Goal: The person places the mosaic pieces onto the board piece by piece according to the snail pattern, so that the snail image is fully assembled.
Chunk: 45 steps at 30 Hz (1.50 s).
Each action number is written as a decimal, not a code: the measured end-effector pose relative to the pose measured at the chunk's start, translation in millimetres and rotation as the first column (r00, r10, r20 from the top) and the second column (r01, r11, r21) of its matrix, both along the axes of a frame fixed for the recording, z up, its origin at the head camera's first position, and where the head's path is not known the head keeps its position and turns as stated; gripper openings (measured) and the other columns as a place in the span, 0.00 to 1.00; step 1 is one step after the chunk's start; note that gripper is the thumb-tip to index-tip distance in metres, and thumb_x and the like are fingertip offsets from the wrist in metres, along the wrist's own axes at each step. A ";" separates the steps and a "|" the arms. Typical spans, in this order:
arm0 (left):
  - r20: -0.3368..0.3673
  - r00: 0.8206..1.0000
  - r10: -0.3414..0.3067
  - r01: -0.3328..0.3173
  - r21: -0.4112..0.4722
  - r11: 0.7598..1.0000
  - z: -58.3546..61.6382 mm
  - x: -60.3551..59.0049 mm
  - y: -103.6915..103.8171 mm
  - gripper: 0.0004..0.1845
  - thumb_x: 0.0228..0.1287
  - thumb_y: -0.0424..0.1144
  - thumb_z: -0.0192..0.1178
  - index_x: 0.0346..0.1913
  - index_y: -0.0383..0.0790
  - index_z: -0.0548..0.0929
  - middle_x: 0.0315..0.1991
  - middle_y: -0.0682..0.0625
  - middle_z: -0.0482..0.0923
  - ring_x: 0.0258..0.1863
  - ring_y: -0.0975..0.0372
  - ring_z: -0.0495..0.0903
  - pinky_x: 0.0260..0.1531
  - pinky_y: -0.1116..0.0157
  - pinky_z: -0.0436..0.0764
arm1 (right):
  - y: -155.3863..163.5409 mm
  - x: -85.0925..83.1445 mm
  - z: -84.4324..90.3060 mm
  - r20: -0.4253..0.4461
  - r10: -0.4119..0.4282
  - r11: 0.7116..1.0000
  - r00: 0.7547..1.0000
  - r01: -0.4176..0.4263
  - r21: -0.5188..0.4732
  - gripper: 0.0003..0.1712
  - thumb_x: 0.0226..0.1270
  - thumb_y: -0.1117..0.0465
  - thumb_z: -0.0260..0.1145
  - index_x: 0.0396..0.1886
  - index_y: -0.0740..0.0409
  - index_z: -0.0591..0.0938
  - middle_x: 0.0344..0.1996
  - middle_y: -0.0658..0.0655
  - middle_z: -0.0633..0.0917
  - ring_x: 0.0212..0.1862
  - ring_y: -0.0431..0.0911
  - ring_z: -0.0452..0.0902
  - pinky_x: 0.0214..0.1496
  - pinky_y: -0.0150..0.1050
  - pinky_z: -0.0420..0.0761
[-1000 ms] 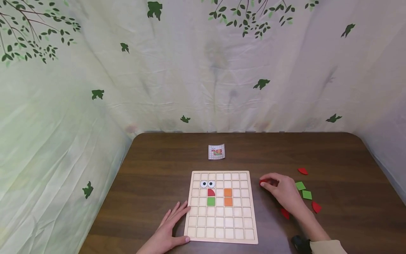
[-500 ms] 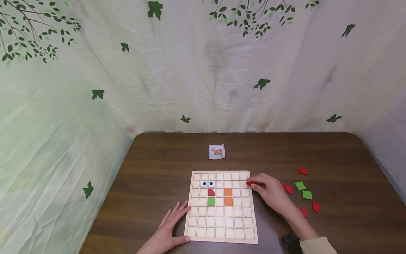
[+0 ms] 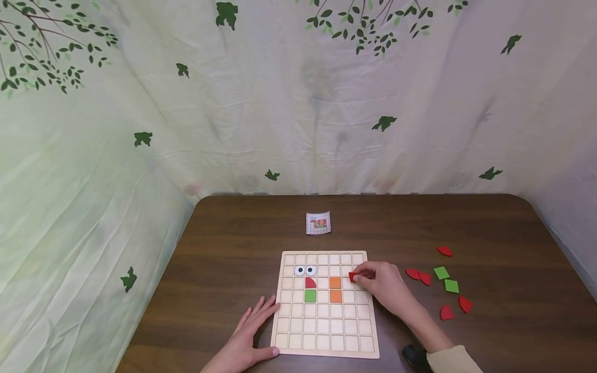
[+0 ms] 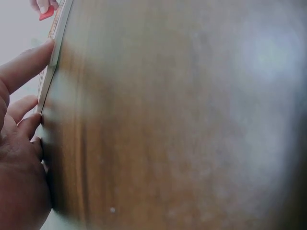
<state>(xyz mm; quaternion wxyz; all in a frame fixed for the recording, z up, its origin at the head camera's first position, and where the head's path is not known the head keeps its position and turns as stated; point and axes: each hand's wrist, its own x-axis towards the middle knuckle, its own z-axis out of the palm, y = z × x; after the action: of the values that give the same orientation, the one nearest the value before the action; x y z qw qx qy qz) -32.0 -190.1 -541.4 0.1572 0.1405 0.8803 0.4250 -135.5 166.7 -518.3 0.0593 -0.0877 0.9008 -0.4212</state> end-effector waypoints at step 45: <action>0.035 0.999 0.001 -0.001 -0.003 1.000 2.3 -2.5 0.9 0.46 0.50 0.49 0.74 0.74 0.53 0.65 0.77 0.52 0.54 0.77 0.49 0.42 0.67 0.44 0.36 | 2.2 6.1 3.6 0.125 0.089 0.993 0.988 -0.079 -0.083 0.07 0.60 0.62 0.73 0.39 0.53 0.88 0.32 0.46 0.85 0.32 0.42 0.76 0.33 0.34 0.78</action>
<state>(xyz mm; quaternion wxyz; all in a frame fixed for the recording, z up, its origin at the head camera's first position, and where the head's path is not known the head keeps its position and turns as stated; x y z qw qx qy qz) -34.4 -189.2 -539.0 0.1726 0.1324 0.8782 0.4260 -129.4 169.0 -514.7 0.1316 -0.1007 0.8734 -0.4579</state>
